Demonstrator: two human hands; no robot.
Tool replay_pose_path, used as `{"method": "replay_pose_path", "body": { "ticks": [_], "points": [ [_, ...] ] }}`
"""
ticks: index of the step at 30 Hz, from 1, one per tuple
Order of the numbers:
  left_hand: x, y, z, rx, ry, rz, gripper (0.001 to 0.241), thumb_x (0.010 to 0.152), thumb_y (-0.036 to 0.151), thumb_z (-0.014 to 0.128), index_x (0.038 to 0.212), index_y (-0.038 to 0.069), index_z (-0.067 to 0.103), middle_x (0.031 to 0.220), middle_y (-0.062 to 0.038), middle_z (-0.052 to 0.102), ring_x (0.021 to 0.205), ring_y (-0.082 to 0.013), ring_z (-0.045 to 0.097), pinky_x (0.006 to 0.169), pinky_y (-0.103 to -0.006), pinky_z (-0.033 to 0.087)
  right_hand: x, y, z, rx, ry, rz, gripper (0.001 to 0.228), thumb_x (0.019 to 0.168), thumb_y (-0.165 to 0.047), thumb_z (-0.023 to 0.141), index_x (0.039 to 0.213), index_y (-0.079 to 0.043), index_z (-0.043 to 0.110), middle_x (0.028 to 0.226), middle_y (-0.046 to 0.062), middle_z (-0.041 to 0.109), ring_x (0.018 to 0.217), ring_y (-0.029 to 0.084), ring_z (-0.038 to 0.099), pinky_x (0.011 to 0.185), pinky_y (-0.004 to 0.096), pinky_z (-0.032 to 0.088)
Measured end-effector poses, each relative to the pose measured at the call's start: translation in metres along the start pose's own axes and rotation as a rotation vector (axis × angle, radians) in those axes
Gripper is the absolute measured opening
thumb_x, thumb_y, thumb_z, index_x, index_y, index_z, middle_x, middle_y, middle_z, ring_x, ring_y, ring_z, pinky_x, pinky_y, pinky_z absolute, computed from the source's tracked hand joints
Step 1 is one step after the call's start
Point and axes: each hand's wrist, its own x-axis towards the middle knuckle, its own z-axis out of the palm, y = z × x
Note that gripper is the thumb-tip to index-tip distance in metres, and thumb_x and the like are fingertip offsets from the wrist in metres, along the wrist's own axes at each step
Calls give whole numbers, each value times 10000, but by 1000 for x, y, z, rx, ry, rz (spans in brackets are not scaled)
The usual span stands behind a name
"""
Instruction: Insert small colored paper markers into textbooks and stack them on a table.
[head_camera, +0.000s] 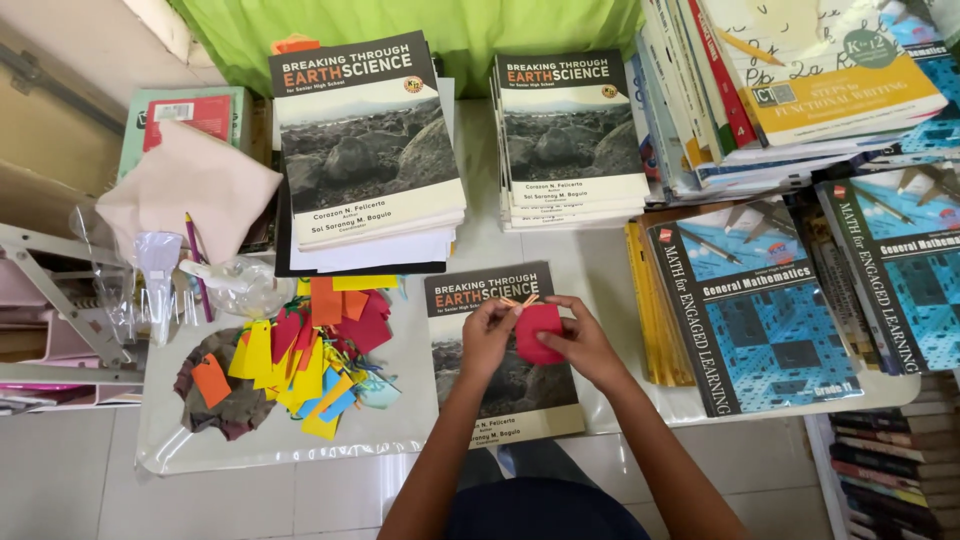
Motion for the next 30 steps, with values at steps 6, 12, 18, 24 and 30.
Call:
{"method": "replay_pose_path", "body": {
  "ticks": [6, 12, 18, 24, 30],
  "points": [
    [-14, 14, 53, 943, 94, 144, 638, 814, 316, 756, 1378, 82, 570, 1519, -184, 410, 1432, -367, 291, 1118, -621, 189, 8, 40, -45, 24, 351, -226, 660, 904, 108, 575, 1474, -148, 361, 1141, 126, 703, 1005, 183, 699, 832, 337, 600],
    [-31, 18, 81, 1250, -51, 62, 1165, 762, 616, 762, 1587, 10, 206, 1671, -274, 38, 1529, -498, -87, 1111, -752, -137, 5, 69, -73, 1, 385, -130, 295, 989, 41, 607, 1264, -8, 699, 1108, 102, 727, 904, 211, 692, 722, 361, 596],
    [-56, 9, 104, 1074, -78, 72, 1106, 787, 558, 751, 1592, 9, 228, 1688, -254, 64, 1549, -472, -89, 1118, -742, -165, 5, 76, -71, -30, 429, -298, 480, 906, 61, 717, 1371, -41, 652, 1207, 147, 716, 1017, 185, 694, 832, 301, 601],
    [-53, 20, 49, 486, -335, 16, 835, 874, 221, 663, 1604, 82, 280, 1639, -216, 322, 1500, -356, 266, 1171, -589, 172, 6, 48, -56, 102, 538, -279, 613, 906, 46, 664, 1488, -90, 528, 1323, 159, 644, 1052, 229, 698, 754, 350, 646],
    [-94, 114, -62, 220, -287, -86, 789, 909, -43, 531, 1623, 69, 215, 1573, -137, 458, 1125, -168, 568, 927, -306, 497, 48, 88, -17, -78, 226, -329, 693, 877, 71, 694, 1523, -90, 500, 1361, 169, 633, 1123, 237, 677, 881, 321, 621]
  ]
}}
